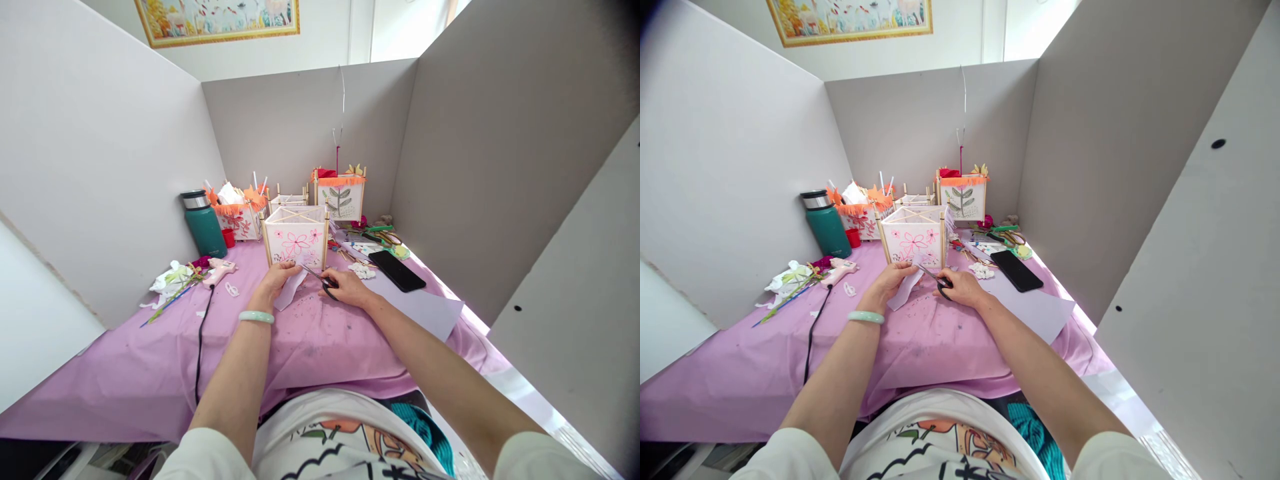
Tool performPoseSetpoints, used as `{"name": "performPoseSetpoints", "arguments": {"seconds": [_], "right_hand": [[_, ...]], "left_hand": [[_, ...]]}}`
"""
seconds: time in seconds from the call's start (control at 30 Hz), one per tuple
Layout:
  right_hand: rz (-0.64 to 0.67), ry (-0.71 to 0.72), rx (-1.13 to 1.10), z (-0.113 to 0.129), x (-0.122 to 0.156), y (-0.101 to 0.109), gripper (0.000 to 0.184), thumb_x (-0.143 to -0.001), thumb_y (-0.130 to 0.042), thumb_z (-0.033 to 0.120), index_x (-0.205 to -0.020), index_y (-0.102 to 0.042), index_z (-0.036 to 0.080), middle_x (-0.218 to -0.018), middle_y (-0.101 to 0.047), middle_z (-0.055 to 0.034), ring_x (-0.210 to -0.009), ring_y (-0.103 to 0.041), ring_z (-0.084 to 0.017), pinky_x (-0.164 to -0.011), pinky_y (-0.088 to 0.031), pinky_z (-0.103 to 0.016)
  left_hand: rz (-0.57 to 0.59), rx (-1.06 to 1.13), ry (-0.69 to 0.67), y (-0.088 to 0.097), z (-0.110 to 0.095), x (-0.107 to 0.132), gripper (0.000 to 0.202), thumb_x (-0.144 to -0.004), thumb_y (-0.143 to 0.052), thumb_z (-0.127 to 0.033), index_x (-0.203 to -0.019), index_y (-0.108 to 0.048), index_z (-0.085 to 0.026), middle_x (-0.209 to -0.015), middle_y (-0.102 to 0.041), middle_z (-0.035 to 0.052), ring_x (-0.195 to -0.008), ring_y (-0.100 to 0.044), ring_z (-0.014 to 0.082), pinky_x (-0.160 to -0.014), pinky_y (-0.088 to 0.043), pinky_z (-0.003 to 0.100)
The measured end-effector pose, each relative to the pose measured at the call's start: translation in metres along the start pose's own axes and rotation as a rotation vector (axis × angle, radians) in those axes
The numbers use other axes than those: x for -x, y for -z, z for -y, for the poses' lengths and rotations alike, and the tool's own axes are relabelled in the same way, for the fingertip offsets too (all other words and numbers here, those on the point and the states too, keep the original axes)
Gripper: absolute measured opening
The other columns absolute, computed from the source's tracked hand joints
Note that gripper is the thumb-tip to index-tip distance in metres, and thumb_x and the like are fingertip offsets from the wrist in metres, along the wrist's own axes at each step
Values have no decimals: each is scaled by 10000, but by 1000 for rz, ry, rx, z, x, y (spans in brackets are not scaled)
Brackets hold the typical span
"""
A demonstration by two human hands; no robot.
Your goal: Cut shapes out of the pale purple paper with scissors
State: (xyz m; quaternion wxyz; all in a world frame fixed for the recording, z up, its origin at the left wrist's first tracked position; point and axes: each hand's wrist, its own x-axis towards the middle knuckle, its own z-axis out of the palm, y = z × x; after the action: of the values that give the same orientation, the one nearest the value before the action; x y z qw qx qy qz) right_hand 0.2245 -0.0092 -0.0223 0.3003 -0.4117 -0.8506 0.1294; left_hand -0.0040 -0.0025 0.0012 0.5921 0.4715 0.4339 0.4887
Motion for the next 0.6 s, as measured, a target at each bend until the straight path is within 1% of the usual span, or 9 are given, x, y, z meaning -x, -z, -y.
{"name": "performPoseSetpoints", "arguments": {"seconds": [0.23,0.6], "right_hand": [[-1,-3,-1,-3,0,-1,369,-806,-780,347,-1130,-684,197,-763,-684,12,-653,-572,-126,-629,-347,-223],[-10,1,18,-6,-1,-2,351,-809,-783,338,-1116,-686,198,-738,-670,21,-634,-554,-119,-618,-322,-219]], "left_hand": [[-11,9,7,0,1,0,184,-681,-835,-181,-787,-711,-95,-702,-715,84,-591,-670,179,-619,-552,292],[4,-17,9,0,0,1,172,-697,-831,-202,-763,-703,-106,-681,-710,82,-580,-663,171,-597,-541,271]]}}
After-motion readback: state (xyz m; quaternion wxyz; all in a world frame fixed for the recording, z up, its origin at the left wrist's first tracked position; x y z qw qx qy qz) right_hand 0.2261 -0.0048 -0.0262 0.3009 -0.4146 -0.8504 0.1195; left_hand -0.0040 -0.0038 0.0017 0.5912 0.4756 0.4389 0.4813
